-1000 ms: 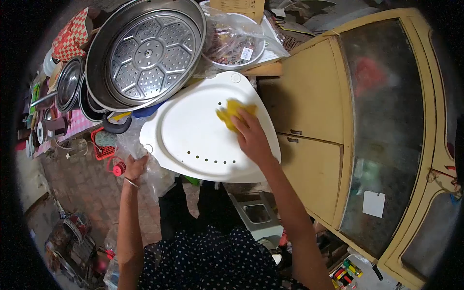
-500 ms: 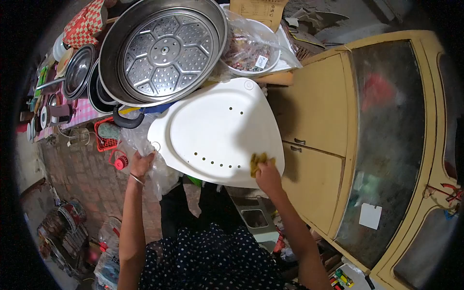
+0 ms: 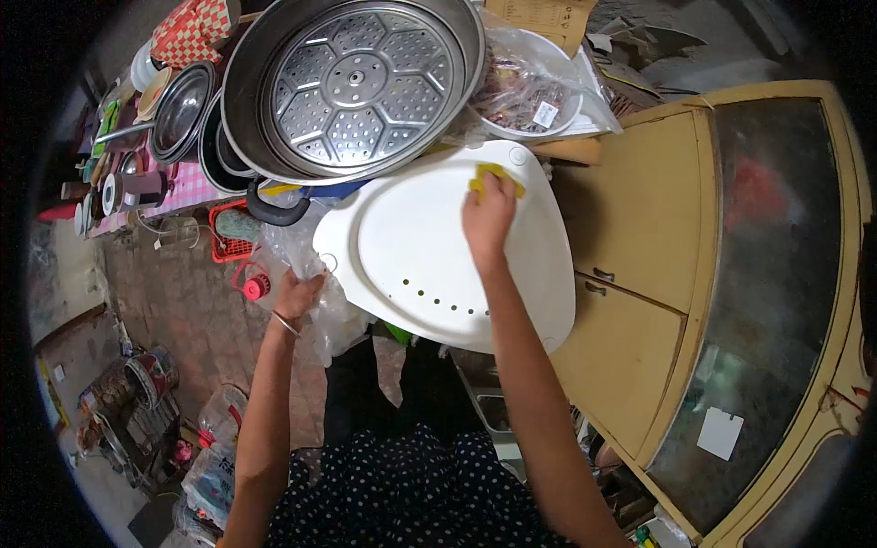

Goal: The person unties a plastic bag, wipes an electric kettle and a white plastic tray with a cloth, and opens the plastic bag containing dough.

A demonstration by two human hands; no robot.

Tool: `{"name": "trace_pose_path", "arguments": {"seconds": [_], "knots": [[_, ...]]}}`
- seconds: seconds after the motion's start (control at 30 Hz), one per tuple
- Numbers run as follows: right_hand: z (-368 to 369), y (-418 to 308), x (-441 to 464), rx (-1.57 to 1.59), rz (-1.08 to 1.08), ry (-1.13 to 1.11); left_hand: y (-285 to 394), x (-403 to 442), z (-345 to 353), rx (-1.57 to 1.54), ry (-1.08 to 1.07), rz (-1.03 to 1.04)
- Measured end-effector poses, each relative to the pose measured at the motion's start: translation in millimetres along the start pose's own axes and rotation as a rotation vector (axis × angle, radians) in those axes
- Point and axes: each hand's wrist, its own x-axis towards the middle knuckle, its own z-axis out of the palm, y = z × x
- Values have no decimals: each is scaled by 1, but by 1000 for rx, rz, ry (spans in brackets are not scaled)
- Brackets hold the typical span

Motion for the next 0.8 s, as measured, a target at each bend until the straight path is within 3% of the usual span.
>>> {"name": "trace_pose_path", "arguments": {"seconds": [0.13,0.3,0.33,0.4,0.43,0.5,0.53,0.57,0.67,0.73,0.8], "knots": [[36,-47,-21,26,-260,12,0,1,2,-14,-7,39],[31,-71,-75,139,-510,-630,-26,13,-8,-87,-55,34],[20,-69,-81,187,-546,-616,-20,7,-6,14,-14,42],[-3,-62,-84,198,-414,-873,-5,-2,2,103,-5,51],[-16,-51,-90,174,-396,-863,1,-4,3,50,-8,21],[-45,-28,-101,461,-131,-621,0,-2,2,-63,-54,5],[-64,-13,-99,329,-59,-545,-1,0,-2,-122,-95,22],[-60,22,-107,812,203,-409,3,-2,-4,-83,-125,-42],[-92,61,-84,148,166,-3,-1,-1,-5,-27,-95,-2],[-74,75,-82,-44,176,-16,2,-1,-1,-25,-76,8],[-35,44,-97,-190,-29,65,6,-1,3,-20,-67,16]]}}
